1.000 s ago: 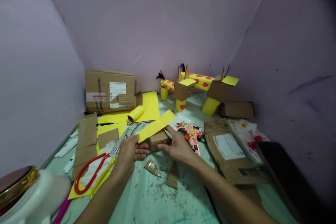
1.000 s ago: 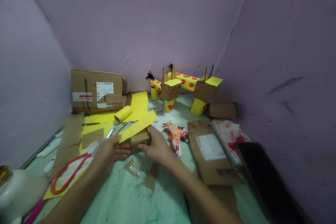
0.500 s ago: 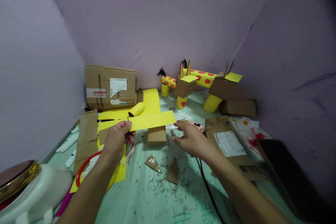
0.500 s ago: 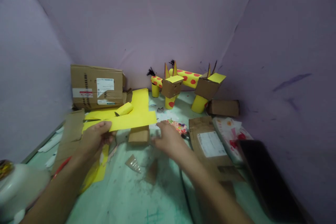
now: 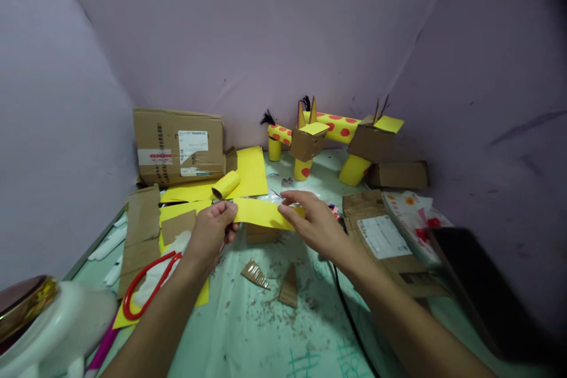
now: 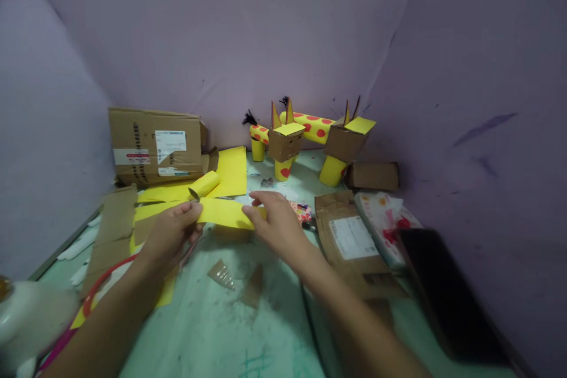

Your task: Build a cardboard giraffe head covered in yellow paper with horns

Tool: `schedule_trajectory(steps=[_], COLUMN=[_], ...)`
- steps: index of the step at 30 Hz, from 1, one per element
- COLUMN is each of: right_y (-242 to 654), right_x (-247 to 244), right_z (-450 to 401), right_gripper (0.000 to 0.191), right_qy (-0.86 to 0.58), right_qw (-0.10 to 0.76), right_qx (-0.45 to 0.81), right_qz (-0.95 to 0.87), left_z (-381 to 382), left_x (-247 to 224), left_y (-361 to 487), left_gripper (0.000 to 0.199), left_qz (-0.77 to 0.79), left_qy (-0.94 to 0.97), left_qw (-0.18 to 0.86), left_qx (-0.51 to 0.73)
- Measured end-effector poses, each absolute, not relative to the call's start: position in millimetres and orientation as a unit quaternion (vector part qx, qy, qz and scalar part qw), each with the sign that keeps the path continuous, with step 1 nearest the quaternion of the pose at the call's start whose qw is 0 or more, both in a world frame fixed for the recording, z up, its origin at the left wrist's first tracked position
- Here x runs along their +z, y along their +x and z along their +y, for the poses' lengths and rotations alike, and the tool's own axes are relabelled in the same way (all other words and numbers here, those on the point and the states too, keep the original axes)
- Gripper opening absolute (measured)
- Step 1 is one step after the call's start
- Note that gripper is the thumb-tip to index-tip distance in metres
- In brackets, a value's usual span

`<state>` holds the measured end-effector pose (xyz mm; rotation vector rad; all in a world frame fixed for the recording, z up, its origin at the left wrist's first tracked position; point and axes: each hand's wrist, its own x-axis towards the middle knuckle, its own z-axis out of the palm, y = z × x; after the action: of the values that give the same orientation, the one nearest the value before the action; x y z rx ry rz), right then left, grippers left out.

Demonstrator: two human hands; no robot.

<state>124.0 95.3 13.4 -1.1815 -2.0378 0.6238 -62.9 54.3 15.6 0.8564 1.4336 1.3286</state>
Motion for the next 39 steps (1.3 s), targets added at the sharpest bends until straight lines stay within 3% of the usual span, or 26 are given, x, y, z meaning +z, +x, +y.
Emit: schedule_trajectory(steps=[9, 27, 32, 39], right_y=[119, 113, 109, 114], right_x=[-7, -19, -21, -15], right_z=[100, 107, 105, 105], right_gripper=[0.034, 0.033, 0.028, 0.035], right_qy=[-0.495, -0.469, -0.472, -0.476], right_qw=[0.279, 0.284, 0.252, 0.212], right_qx=[0.288, 0.216, 0.194, 0.153], right_qz=[-0.77, -0.808, -0.822, -0.84], left_z=[55, 54, 54, 57], left_x=[7, 8, 8, 1], left_y=[-69, -73, -67, -69], left_gripper=[0.021, 0.015, 0.018, 0.015], left_qz=[0.635, 0.728, 0.729, 0.699], left_qy=[0.334, 0.358, 0.358, 0.358], left_qw=[0.503, 0.458, 0.461, 0.469], left_qx=[0.482, 0.363, 0.357, 0.404])
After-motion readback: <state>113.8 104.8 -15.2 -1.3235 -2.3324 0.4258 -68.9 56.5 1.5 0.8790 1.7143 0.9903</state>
